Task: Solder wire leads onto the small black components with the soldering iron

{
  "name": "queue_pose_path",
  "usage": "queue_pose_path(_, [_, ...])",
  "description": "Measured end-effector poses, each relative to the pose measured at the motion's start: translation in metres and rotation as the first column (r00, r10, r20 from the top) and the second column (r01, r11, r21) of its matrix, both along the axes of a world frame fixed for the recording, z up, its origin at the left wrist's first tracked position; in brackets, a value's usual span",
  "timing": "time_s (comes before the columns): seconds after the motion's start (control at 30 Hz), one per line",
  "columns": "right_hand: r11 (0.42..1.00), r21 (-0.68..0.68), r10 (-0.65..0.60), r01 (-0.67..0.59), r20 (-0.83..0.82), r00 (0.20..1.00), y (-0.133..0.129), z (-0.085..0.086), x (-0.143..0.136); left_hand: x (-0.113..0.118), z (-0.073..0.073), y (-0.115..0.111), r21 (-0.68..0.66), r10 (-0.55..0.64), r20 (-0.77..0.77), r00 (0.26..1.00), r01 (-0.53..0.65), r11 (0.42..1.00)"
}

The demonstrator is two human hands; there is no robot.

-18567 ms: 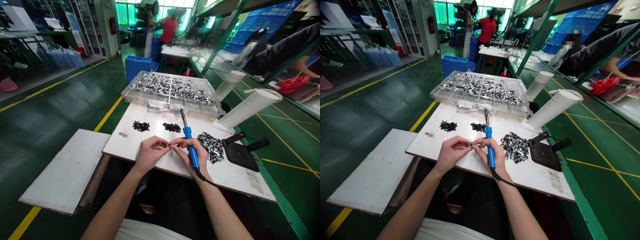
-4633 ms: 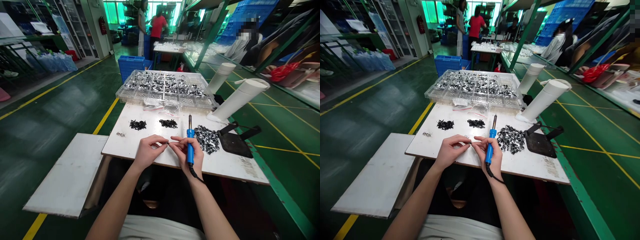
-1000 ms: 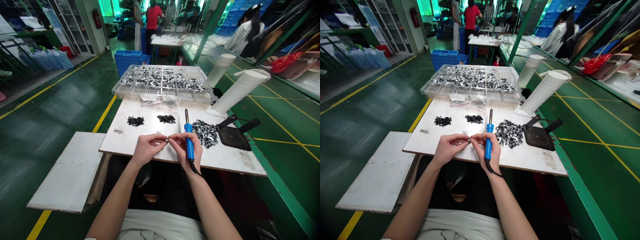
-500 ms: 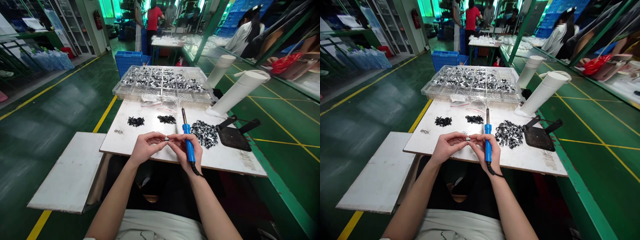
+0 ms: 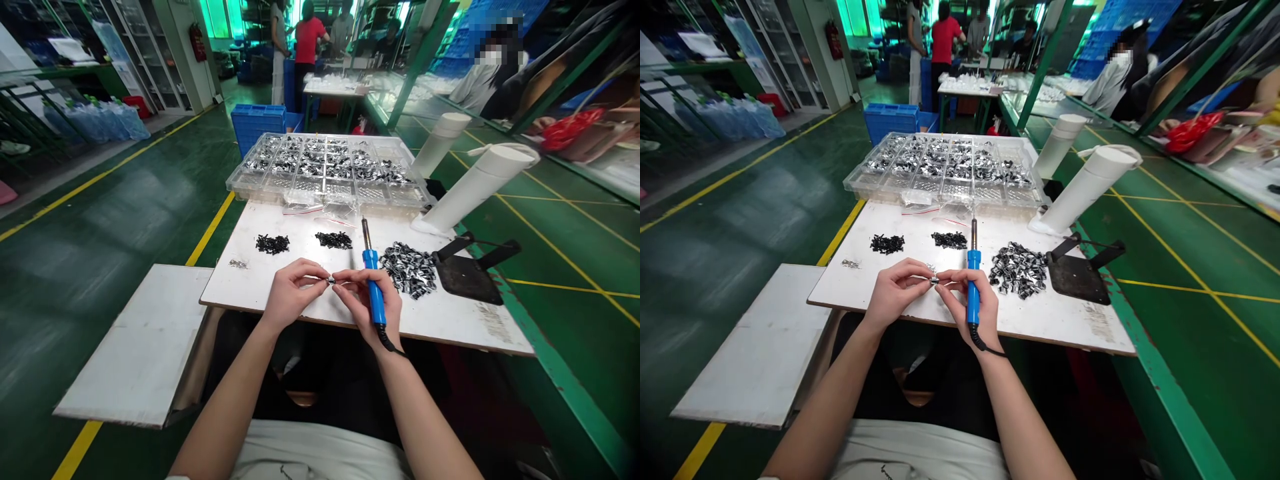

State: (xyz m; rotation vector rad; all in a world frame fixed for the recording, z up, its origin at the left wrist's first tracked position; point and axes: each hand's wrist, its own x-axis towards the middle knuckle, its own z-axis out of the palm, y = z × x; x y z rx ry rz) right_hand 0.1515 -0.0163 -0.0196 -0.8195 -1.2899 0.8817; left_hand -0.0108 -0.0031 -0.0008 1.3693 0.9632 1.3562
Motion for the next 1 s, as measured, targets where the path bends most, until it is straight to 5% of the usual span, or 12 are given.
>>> queue_pose_path(0.27, [0.997, 0.046, -0.062, 0.057, 0.117, 0.991, -0.0031, -0.0023, 0.0004, 0.0009, -0.0008, -0.0003, -0.235, -0.014, 0.037, 0.999, 0.022, 0.972])
queue_pose_path(1.0, [0.994, -0.067, -0.086, 0.087, 0.025, 0.996, 0.0017, -0.0019, -0.0008, 0.0011, -0.0004, -0.0043, -0.133, -0.057, -0.078, 0.995, 0.046, 0.99])
